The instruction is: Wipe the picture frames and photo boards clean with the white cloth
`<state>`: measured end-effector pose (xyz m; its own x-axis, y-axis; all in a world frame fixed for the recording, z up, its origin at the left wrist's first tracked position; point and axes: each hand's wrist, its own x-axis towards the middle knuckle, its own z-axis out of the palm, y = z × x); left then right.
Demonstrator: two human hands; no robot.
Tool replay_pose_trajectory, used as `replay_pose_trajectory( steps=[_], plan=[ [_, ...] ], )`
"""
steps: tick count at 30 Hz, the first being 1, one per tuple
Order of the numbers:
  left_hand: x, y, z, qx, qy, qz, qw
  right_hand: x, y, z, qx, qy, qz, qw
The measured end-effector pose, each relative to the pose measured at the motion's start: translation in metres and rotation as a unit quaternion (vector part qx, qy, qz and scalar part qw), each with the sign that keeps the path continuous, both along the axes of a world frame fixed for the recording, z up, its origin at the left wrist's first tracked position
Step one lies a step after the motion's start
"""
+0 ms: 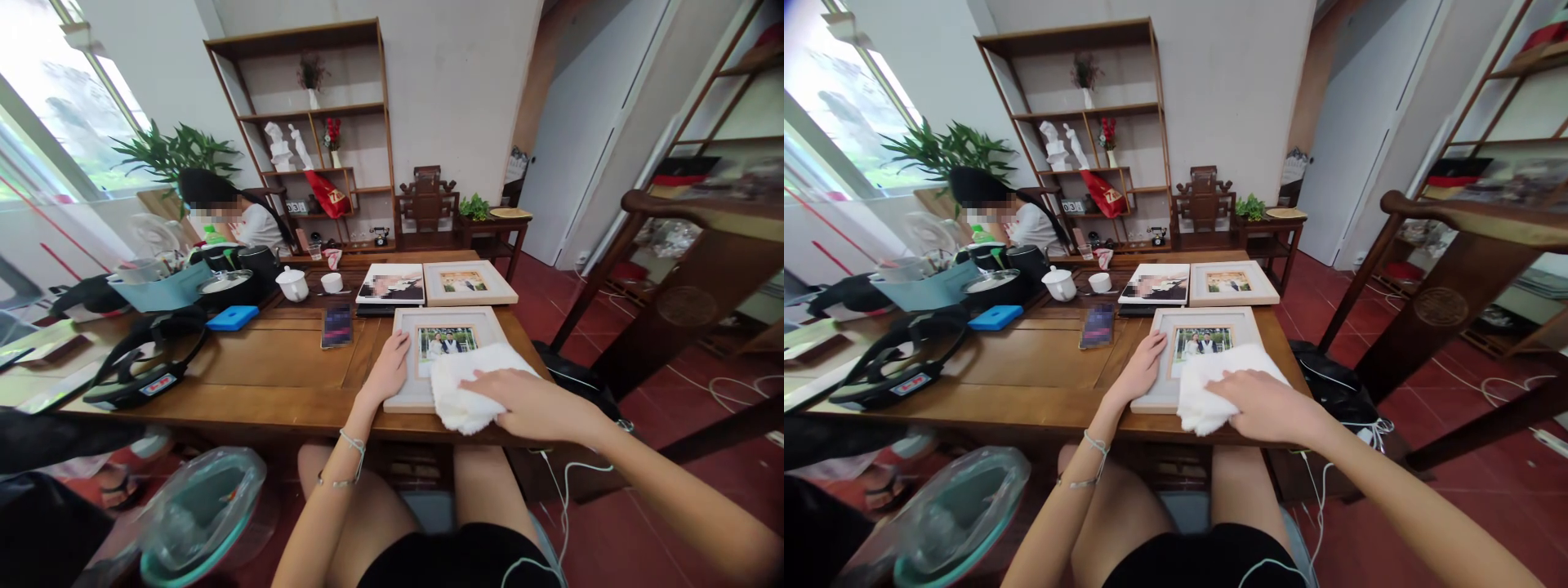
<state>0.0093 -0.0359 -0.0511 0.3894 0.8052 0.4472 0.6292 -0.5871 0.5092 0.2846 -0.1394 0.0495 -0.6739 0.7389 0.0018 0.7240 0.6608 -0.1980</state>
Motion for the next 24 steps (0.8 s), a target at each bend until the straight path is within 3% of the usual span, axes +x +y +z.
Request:
replay_pose_trajectory(
  steps=[3,10,14,17,22,24],
  plan=[
    [-0.001,0.001,-0.001,0.001,0.005,-0.004,1.0,-0.006,0.001,-0.002,-0.005,0.02,0.009,1.0],
    [-0.003,0.002,-0.001,0.012,0.007,-0.012,1.0,0.005,0.101,-0.02,0.155,-0.028,-0.157,0.975],
    [-0.003,0.001,-0.002,0.019,0.007,-0.009,1.0,0.004,0.122,-0.013,0.162,-0.035,-0.176,0.97],
    [-0.002,0.0,-0.002,0.019,0.008,-0.009,1.0,-0.008,0.093,-0.011,0.138,-0.056,-0.137,0.979],
    [-0.001,-0.001,-0.001,0.016,0.007,-0.008,1.0,-0.032,-0.004,-0.006,0.078,-0.05,-0.064,0.994],
    [-0.001,0.0,-0.001,0.014,0.007,-0.01,1.0,-0.038,-0.025,-0.005,0.06,-0.021,-0.036,0.997]
  ],
)
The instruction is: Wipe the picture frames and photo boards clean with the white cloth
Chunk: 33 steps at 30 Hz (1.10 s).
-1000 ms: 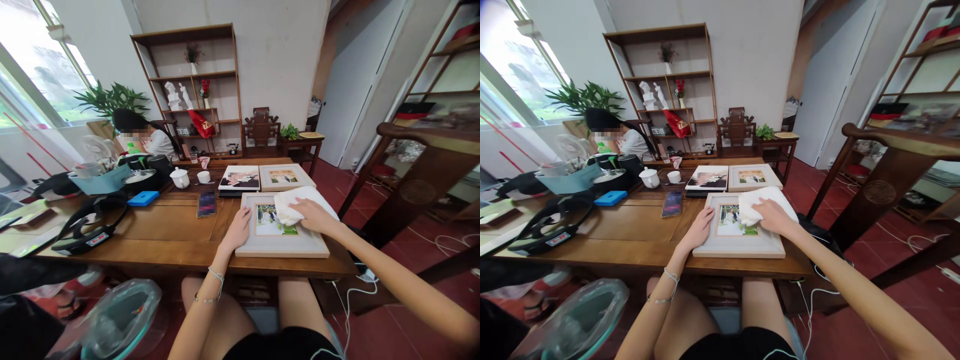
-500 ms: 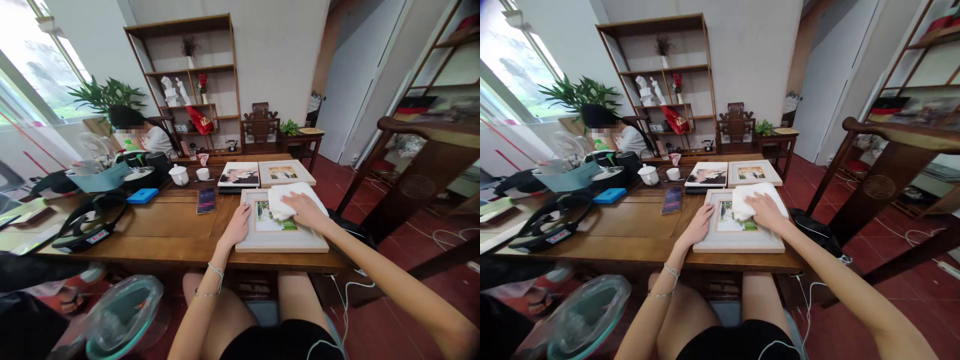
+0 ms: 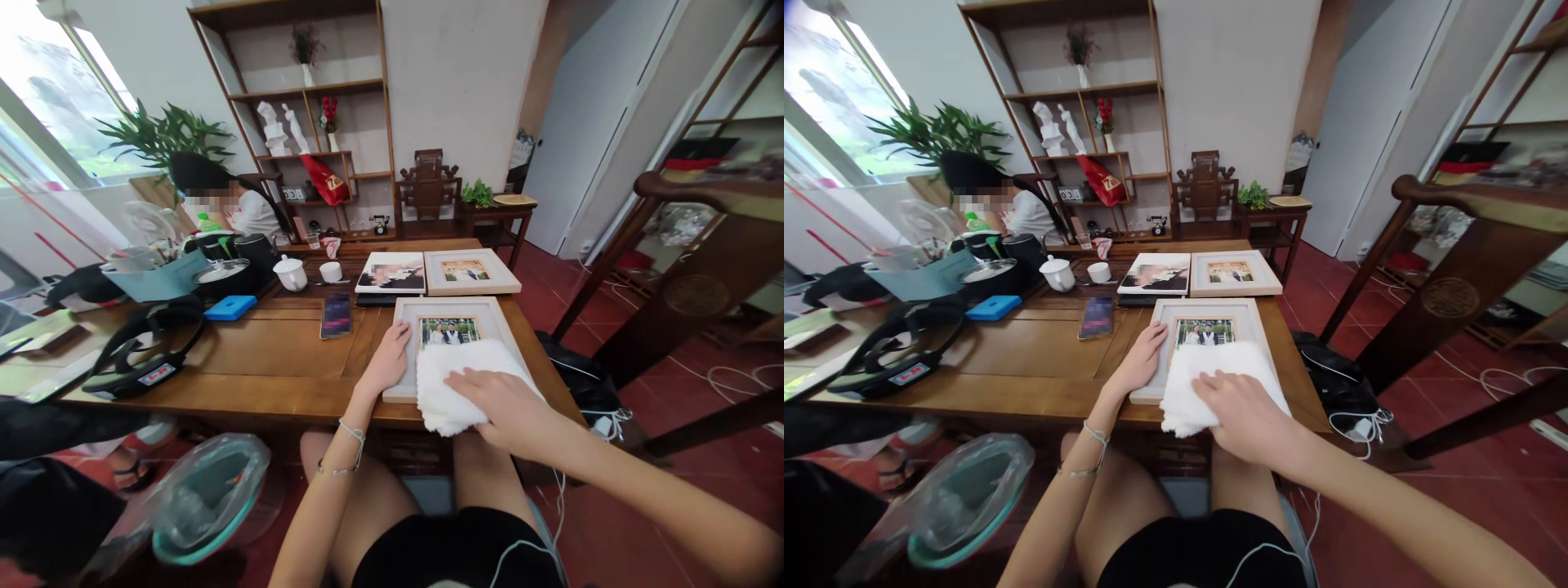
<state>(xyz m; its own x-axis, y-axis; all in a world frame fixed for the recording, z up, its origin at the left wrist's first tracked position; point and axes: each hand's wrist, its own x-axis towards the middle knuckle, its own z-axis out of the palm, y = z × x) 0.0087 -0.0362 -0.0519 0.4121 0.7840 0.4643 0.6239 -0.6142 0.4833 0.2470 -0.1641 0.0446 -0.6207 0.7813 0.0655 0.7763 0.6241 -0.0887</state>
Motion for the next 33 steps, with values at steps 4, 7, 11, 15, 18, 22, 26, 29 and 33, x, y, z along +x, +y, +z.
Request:
replay_pose_trajectory(
  steps=[4,7,11,15,18,22,26,29,33],
  plan=[
    [-0.001,0.001,0.0,0.0,0.0,-0.004,1.0,0.004,0.026,-0.006,-0.008,0.016,-0.02,1.0],
    [-0.003,0.001,-0.001,0.003,0.001,-0.008,1.0,0.016,0.081,-0.012,0.03,-0.011,-0.106,0.994],
    [-0.004,0.001,-0.001,0.006,0.002,-0.009,1.0,0.024,0.136,-0.009,0.064,-0.005,-0.164,0.984],
    [-0.002,0.001,-0.001,0.006,0.002,-0.005,1.0,0.01,0.128,-0.007,0.047,-0.016,-0.141,0.989],
    [-0.001,0.001,-0.001,0.004,-0.001,-0.001,1.0,-0.004,0.082,-0.006,0.019,-0.026,-0.087,0.996],
    [-0.001,0.001,-0.001,-0.001,-0.004,0.0,1.0,-0.013,0.016,0.003,-0.03,0.029,0.04,0.998],
    [-0.002,0.001,0.0,-0.007,-0.005,-0.004,1.0,-0.009,0.008,0.007,-0.06,0.073,0.071,0.993],
    [-0.002,0.001,0.001,-0.006,-0.004,-0.004,1.0,0.001,0.043,-0.002,-0.034,0.034,-0.011,0.999],
    [-0.003,0.001,0.001,-0.004,-0.002,-0.004,1.0,0.011,0.104,-0.012,0.034,-0.005,-0.135,0.99]
  ],
)
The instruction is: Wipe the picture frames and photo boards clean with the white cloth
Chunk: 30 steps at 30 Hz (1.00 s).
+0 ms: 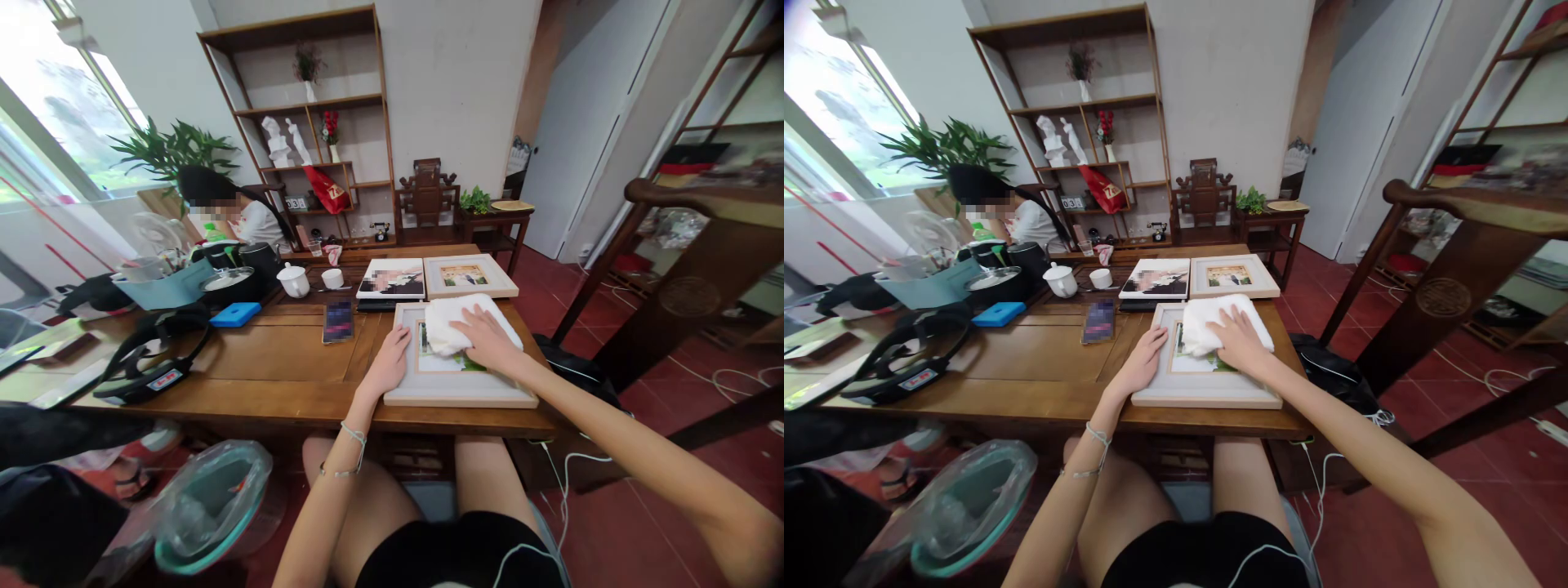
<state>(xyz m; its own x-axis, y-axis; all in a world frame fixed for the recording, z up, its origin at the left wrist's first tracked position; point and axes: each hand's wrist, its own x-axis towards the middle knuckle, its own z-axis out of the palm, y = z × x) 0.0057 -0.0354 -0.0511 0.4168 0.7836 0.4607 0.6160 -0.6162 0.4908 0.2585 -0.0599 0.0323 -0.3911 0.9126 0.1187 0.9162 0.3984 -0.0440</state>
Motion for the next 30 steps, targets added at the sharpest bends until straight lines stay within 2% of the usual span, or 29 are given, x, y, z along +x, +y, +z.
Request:
replay_pose_trajectory(
  steps=[3,6,8,13,16,19,23,25,28,30],
  plan=[
    [0.0,0.0,0.001,0.0,0.002,-0.001,1.0,-0.003,0.026,0.002,0.021,-0.005,-0.029,0.999],
    [0.0,-0.001,0.001,-0.002,0.001,0.0,1.0,-0.018,0.019,0.008,0.005,-0.013,0.005,1.0],
    [0.001,-0.002,0.001,-0.005,-0.001,0.001,1.0,-0.029,-0.006,0.012,-0.015,-0.023,0.04,0.999],
    [0.001,-0.003,0.003,-0.013,0.0,0.0,1.0,-0.045,-0.096,0.028,-0.057,-0.025,0.15,0.987],
    [0.001,-0.003,0.003,-0.015,0.001,-0.002,1.0,-0.046,-0.122,0.032,-0.079,0.002,0.185,0.98],
    [0.002,-0.002,0.003,-0.014,0.001,-0.002,1.0,-0.043,-0.107,0.023,-0.07,-0.003,0.135,0.988],
    [0.002,-0.002,0.002,-0.007,-0.001,0.001,1.0,-0.031,-0.046,0.008,-0.024,-0.055,0.002,0.998],
    [0.002,-0.002,0.001,-0.004,-0.004,0.001,1.0,-0.026,-0.017,0.004,0.003,-0.057,-0.041,0.998],
    [0.001,-0.002,0.0,-0.001,-0.01,0.001,1.0,-0.028,0.005,0.005,0.018,-0.05,-0.051,0.997],
    [0.001,-0.002,-0.001,-0.001,-0.014,0.0,1.0,-0.038,0.0,0.006,0.012,-0.049,-0.025,0.998]
  ],
)
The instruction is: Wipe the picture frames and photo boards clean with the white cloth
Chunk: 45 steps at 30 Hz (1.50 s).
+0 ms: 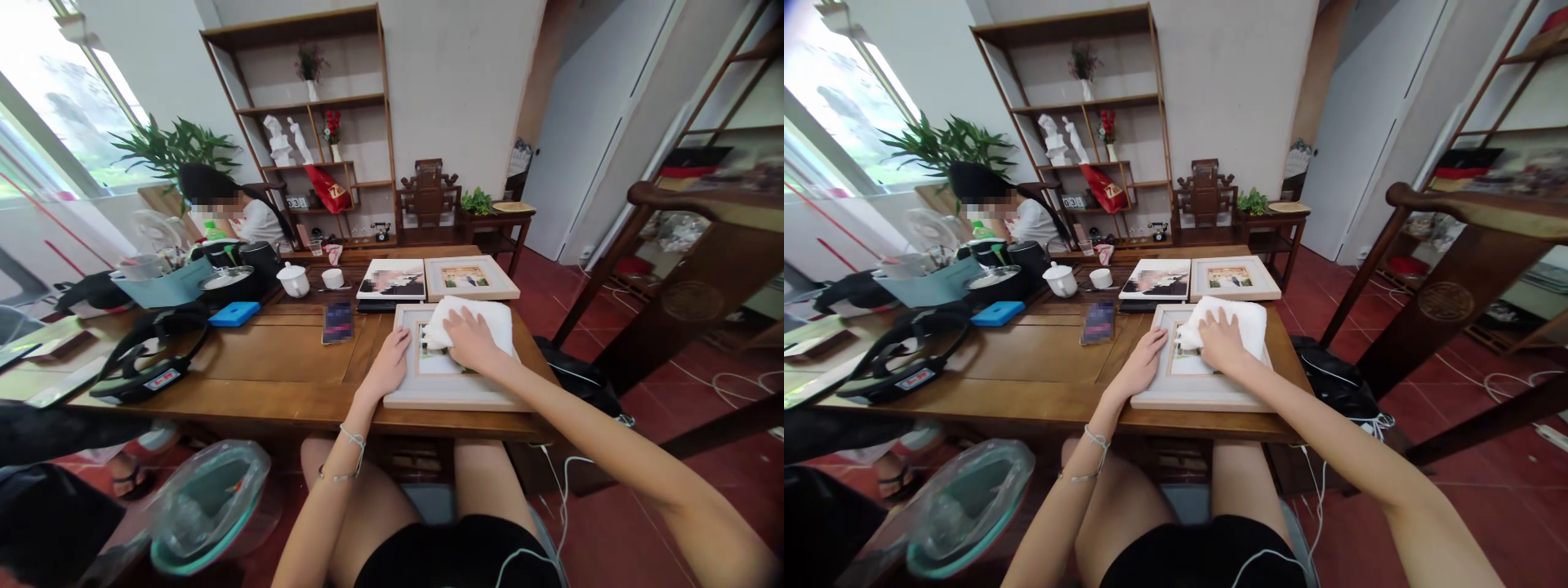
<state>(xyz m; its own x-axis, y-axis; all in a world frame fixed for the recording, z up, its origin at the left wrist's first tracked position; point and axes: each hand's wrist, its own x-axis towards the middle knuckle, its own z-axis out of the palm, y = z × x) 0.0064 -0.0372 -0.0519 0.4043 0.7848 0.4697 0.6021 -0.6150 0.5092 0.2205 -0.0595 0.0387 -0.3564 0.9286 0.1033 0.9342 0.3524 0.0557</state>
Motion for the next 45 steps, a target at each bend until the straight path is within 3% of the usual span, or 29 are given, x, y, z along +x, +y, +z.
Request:
replay_pose_trajectory(
  steps=[4,8,11,14,19,21,27,30,32,34,39,45],
  plan=[
    [-0.001,0.001,0.0,-0.004,-0.003,-0.008,1.0,-0.022,-0.045,0.006,-0.042,-0.001,0.093,0.995],
    [-0.001,0.0,0.001,-0.01,-0.001,-0.011,1.0,-0.027,-0.095,0.018,-0.085,0.011,0.206,0.975],
    [-0.001,0.0,0.002,-0.012,0.002,-0.008,1.0,-0.019,-0.108,0.022,-0.107,0.032,0.228,0.967],
    [-0.001,0.001,0.002,-0.012,0.003,-0.004,1.0,-0.011,-0.095,0.017,-0.098,0.043,0.192,0.976],
    [-0.003,0.005,0.002,-0.009,0.008,-0.004,1.0,-0.007,-0.051,0.001,-0.05,0.017,0.09,0.994],
    [-0.003,0.005,0.003,-0.006,0.01,-0.004,1.0,-0.008,-0.04,-0.003,-0.034,0.017,0.083,0.996],
    [-0.004,0.005,0.009,-0.003,0.016,-0.019,1.0,0.006,-0.045,-0.008,-0.052,0.054,0.248,0.966],
    [-0.007,0.006,0.011,-0.003,0.018,-0.028,0.999,0.026,-0.047,-0.008,-0.071,0.066,0.292,0.951],
    [-0.009,0.007,0.011,-0.002,0.017,-0.033,0.999,0.037,-0.044,-0.008,-0.082,0.065,0.27,0.957],
    [-0.01,0.006,0.009,-0.002,0.015,-0.037,0.999,0.043,-0.036,-0.007,-0.077,0.056,0.206,0.974],
    [-0.012,0.005,0.006,-0.011,0.017,-0.051,0.998,0.038,0.002,0.002,-0.031,0.06,0.067,0.995],
    [-0.013,0.006,0.008,-0.015,0.017,-0.068,0.997,-0.007,0.046,0.017,-0.005,0.089,0.104,0.99]
  ],
)
